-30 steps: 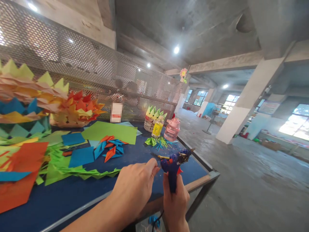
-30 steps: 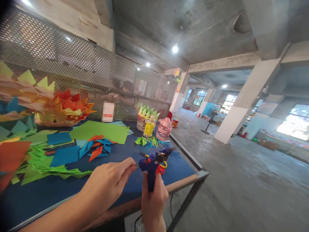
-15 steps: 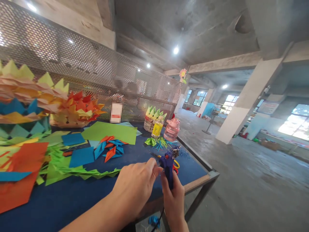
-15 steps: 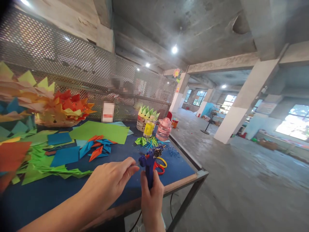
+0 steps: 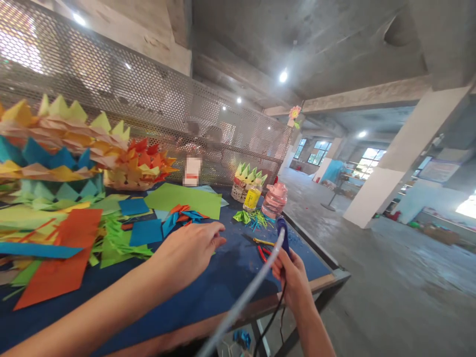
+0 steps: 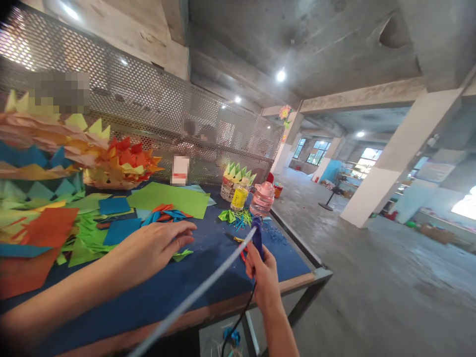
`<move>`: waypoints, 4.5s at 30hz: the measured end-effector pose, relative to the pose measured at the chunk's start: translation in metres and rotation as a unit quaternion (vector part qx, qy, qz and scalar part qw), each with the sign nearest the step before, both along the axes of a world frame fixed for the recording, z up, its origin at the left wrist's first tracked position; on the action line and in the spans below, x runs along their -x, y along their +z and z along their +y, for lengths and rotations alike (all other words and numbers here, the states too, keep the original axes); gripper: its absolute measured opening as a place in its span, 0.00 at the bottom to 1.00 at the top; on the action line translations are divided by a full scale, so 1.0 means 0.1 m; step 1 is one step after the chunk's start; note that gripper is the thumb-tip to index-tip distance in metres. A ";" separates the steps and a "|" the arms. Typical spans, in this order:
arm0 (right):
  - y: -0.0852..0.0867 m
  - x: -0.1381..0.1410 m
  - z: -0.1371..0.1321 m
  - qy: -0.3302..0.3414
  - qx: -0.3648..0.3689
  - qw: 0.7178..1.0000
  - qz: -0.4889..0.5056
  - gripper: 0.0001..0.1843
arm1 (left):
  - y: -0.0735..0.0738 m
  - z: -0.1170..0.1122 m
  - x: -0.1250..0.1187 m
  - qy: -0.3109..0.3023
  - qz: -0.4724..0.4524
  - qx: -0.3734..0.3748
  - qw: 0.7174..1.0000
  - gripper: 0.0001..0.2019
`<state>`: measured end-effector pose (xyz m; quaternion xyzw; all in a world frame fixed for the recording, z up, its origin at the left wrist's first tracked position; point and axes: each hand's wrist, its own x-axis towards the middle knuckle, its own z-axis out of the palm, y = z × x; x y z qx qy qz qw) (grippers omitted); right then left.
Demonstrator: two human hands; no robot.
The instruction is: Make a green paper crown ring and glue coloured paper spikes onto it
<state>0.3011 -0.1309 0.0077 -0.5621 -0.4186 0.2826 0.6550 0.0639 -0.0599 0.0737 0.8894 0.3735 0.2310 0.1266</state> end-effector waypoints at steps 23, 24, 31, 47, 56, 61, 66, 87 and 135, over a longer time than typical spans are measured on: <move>0.33 0.01 0.31 0.152 0.109 0.978 -0.092 0.25 | -0.76 0.28 0.15 -0.041 0.083 -0.133 0.987 0.20; 0.37 -0.01 0.34 0.149 0.106 0.978 -0.103 0.26 | -0.78 0.28 0.16 -0.056 0.101 -0.162 0.980 0.22; 0.59 -0.07 0.65 0.162 0.076 0.971 -0.157 0.22 | -0.87 0.37 0.17 -0.104 0.167 -0.236 0.952 0.30; 0.25 0.04 1.16 0.271 0.062 0.948 -0.157 0.23 | -0.90 0.61 0.23 -0.103 0.001 -0.225 0.969 0.18; 0.10 -0.05 1.09 0.275 0.099 0.927 -0.234 0.24 | -0.95 0.57 0.23 0.008 -0.076 -0.170 0.983 0.05; 0.10 0.02 1.00 0.261 0.128 0.916 -0.275 0.24 | -0.93 0.58 0.25 0.019 -0.107 -0.203 0.973 0.04; 0.09 0.03 0.96 0.272 0.125 0.891 -0.341 0.21 | -0.89 0.58 0.28 0.015 -0.096 -0.186 0.978 0.04; 0.05 0.11 0.91 0.249 0.141 0.852 -0.439 0.20 | -1.00 0.54 0.31 0.013 -0.087 -0.203 0.975 0.13; -0.04 0.11 0.91 0.249 0.145 0.856 -0.428 0.19 | -0.88 0.51 0.32 0.010 -0.079 -0.254 0.964 0.14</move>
